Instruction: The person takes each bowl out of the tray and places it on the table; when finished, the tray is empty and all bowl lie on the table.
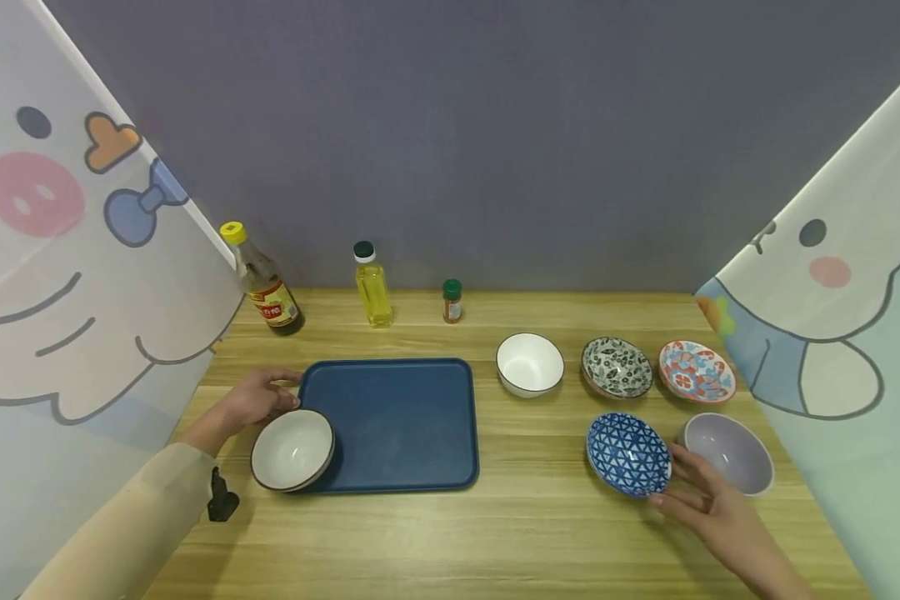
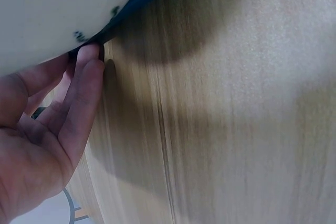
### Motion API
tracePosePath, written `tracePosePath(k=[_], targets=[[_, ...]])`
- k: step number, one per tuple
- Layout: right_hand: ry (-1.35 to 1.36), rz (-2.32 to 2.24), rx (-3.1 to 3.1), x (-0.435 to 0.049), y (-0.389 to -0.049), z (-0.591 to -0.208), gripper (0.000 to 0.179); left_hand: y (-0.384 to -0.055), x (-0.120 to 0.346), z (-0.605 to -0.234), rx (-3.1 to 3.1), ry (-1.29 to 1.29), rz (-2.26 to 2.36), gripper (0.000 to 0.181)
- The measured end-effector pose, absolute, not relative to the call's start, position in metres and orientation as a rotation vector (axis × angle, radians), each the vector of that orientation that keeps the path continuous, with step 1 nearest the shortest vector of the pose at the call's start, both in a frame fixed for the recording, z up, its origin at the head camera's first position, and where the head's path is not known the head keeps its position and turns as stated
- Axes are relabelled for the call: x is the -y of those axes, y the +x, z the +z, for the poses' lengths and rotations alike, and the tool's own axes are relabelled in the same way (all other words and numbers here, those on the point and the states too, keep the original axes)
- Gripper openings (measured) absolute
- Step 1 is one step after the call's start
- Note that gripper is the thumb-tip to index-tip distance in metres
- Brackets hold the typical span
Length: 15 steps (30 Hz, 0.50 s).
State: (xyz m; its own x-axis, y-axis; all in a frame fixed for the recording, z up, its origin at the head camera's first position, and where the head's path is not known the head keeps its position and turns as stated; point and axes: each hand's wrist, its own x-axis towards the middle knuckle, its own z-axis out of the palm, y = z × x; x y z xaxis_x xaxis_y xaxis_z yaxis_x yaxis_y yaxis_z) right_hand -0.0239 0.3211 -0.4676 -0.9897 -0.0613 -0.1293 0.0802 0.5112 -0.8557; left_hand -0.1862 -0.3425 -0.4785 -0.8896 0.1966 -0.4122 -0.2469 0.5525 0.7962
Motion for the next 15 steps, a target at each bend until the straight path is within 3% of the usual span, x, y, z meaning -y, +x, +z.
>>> tracePosePath(k=[9, 15], targets=[[-0.137, -1.343, -2.767, -0.330, -0.042, -0.433, 0.067, -0.184, 0.340, -0.478, -2.353, -0.029, 1.282, 0.056], [-0.273, -1.404, -2.702, -0.310, -0.065, -0.409, 0.065, -0.184, 0.341, -0.477, -2.359, -0.013, 1.263, 0.057]])
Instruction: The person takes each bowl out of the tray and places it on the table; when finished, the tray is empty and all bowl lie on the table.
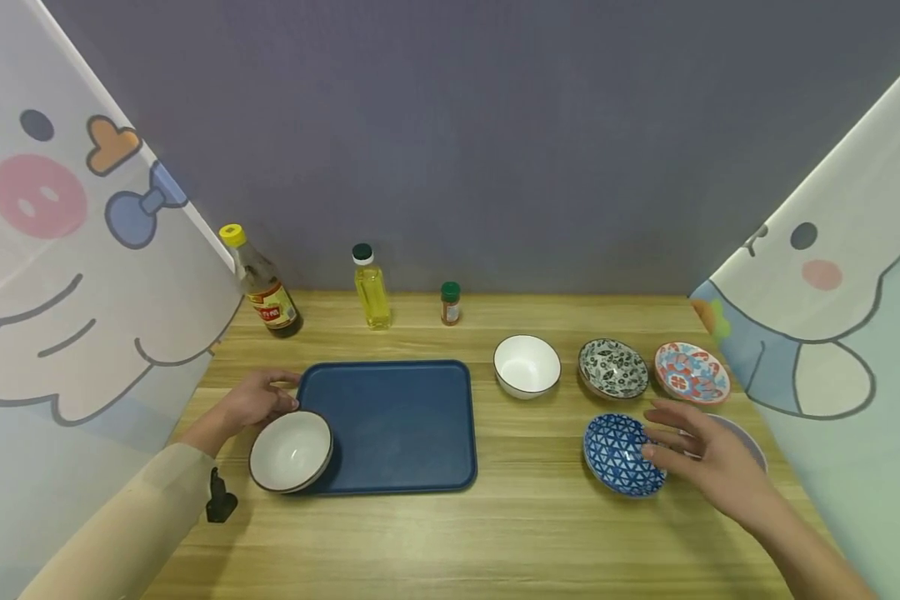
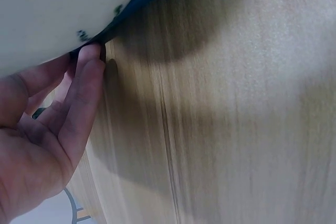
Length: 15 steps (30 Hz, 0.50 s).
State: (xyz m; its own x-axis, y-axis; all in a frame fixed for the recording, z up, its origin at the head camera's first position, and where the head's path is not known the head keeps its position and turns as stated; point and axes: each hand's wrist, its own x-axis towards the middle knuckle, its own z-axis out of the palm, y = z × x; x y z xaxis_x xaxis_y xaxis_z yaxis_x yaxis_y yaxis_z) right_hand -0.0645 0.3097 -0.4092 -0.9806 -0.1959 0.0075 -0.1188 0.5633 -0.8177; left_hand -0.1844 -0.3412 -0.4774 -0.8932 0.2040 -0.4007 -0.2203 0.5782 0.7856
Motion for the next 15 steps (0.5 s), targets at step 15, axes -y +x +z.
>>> tracePosePath(k=[15], targets=[[-0.553, -1.619, -2.283, -0.181, -0.143, -0.412, 0.064, -0.185, 0.341, -0.478, -2.362, -0.042, 1.259, 0.055]])
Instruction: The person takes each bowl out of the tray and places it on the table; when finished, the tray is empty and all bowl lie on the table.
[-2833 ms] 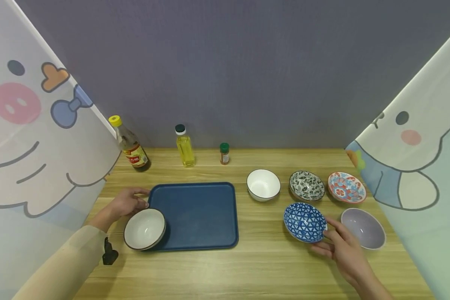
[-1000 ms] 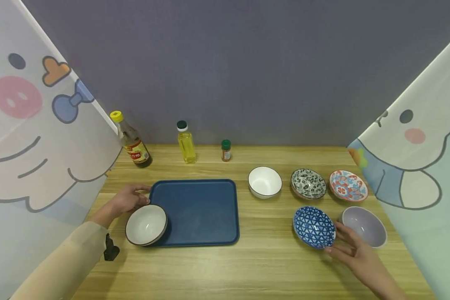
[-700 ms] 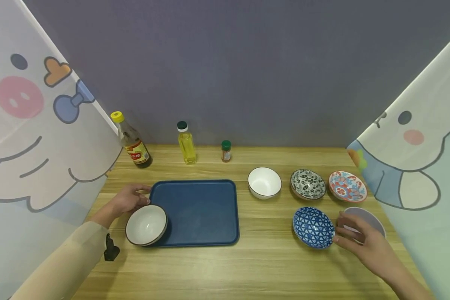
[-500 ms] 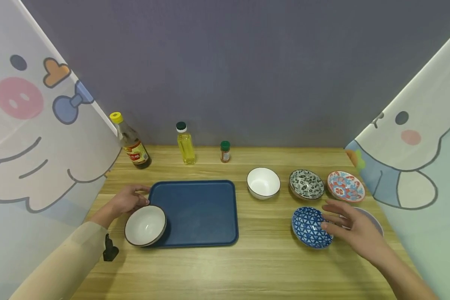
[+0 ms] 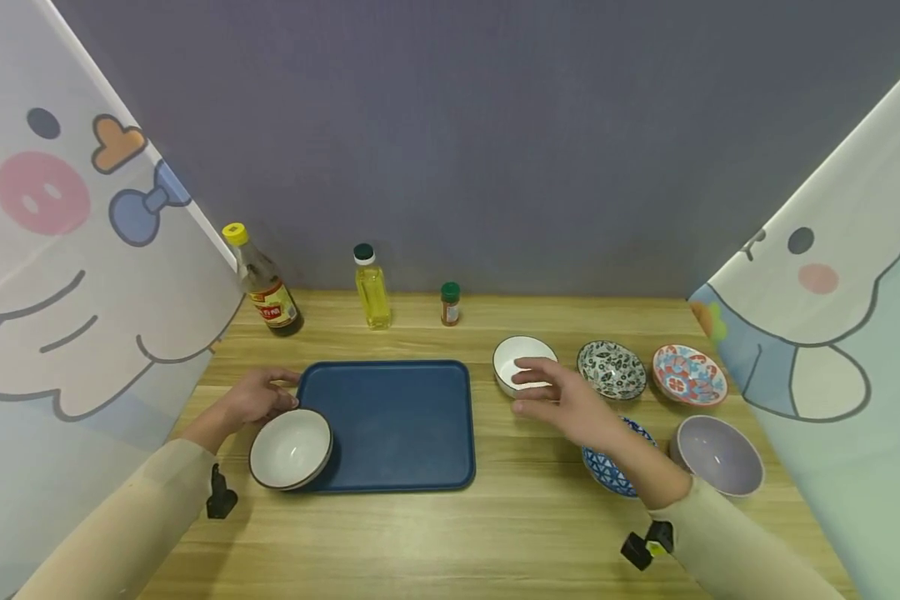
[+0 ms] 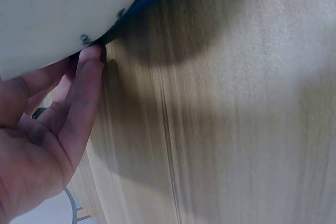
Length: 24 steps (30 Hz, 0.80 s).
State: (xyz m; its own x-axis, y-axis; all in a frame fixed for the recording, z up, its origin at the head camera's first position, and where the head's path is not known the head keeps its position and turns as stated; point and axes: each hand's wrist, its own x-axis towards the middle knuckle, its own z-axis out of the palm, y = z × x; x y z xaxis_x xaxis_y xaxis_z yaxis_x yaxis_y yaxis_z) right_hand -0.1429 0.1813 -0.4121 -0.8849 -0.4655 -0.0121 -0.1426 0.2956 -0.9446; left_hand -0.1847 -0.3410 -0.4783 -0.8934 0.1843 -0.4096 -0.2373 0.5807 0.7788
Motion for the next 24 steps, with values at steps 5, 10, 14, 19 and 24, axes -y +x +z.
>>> tracePosePath(k=[5, 10, 14, 19, 24], targets=[[-0.572, -1.571, -2.159, -0.139, -0.156, -0.418, 0.064, -0.186, 0.340, -0.479, -2.365, -0.067, 1.249, 0.055], [-0.589, -1.527, -2.066, -0.102, -0.163, -0.430, 0.060, -0.186, 0.339, -0.478, -2.367, -0.084, 1.247, 0.055], [-0.572, -1.509, -1.956, -0.073, -0.165, -0.440, 0.055, -0.186, 0.339, -0.476, -2.375, -0.090, 1.228, 0.054], [-0.530, -1.490, -1.888, -0.039, -0.162, -0.448, 0.053, -0.188, 0.339, -0.475, -2.360, -0.085, 1.240, 0.055], [-0.482, -1.496, -1.828, -0.008, -0.155, -0.456, 0.056, -0.186, 0.340, -0.477, -2.338, -0.072, 1.265, 0.057]])
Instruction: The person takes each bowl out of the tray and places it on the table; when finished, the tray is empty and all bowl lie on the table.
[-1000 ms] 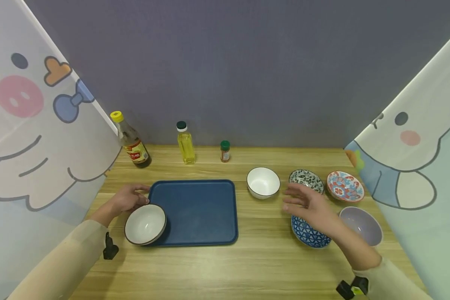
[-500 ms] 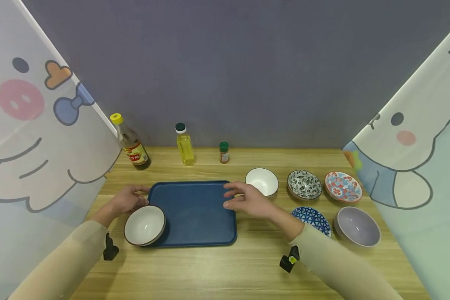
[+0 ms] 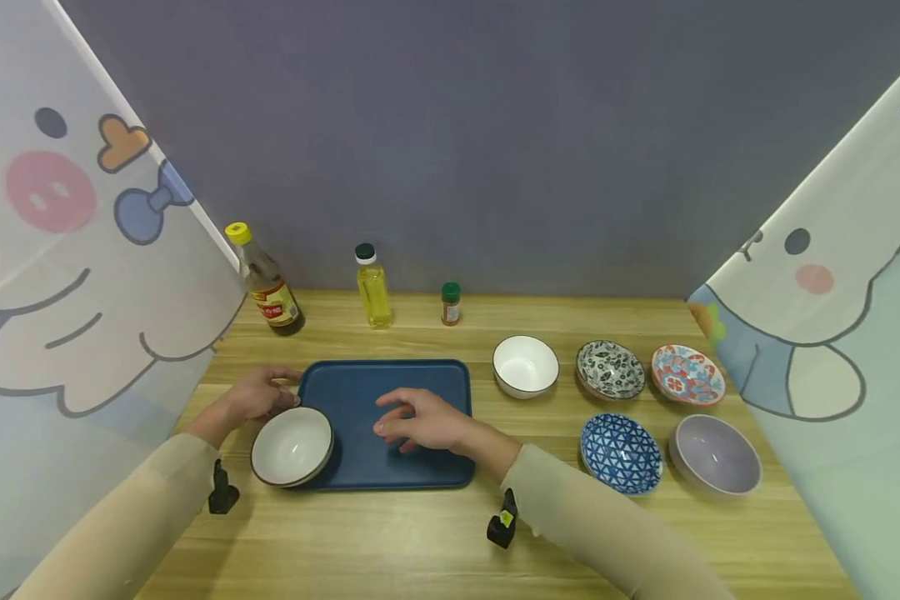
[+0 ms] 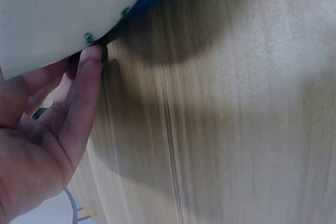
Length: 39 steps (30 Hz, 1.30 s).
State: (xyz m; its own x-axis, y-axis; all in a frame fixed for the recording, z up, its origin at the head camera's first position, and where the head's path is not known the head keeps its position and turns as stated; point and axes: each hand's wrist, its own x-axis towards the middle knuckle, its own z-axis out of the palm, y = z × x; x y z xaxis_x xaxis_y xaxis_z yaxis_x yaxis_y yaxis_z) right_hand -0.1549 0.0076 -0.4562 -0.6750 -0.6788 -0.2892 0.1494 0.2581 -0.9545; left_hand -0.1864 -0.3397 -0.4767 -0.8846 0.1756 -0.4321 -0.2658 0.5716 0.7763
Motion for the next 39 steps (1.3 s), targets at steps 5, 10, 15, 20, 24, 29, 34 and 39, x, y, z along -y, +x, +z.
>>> tracePosePath(k=[5, 10, 15, 20, 24, 29, 34, 39], targets=[[-0.477, -1.491, -1.788, 0.019, -0.150, -0.462, 0.056, -0.186, 0.340, -0.475, -2.339, -0.085, 1.265, 0.059], [-0.456, -1.488, -1.771, 0.039, -0.145, -0.468, 0.058, -0.186, 0.339, -0.476, -2.355, -0.087, 1.255, 0.058], [-0.422, -1.500, -1.759, 0.054, -0.143, -0.474, 0.059, -0.187, 0.342, -0.483, -2.375, -0.078, 1.265, 0.053], [-0.380, -1.521, -1.735, 0.062, -0.143, -0.479, 0.060, -0.188, 0.343, -0.485, -2.395, -0.058, 1.275, 0.054], [-0.339, -1.543, -1.703, 0.067, -0.142, -0.481, 0.060, -0.187, 0.342, -0.484, -2.423, -0.045, 1.256, 0.052], [-0.317, -1.561, -1.673, 0.071, -0.141, -0.483, 0.057, -0.186, 0.341, -0.479, -2.389, -0.079, 1.282, 0.050], [-0.309, -1.556, -1.678, 0.073, -0.141, -0.485, 0.057, -0.185, 0.340, -0.478, -2.390, -0.089, 1.285, 0.050], [-0.308, -1.557, -1.680, 0.074, -0.141, -0.484, 0.059, -0.187, 0.339, -0.479, -2.412, -0.093, 1.259, 0.050]])
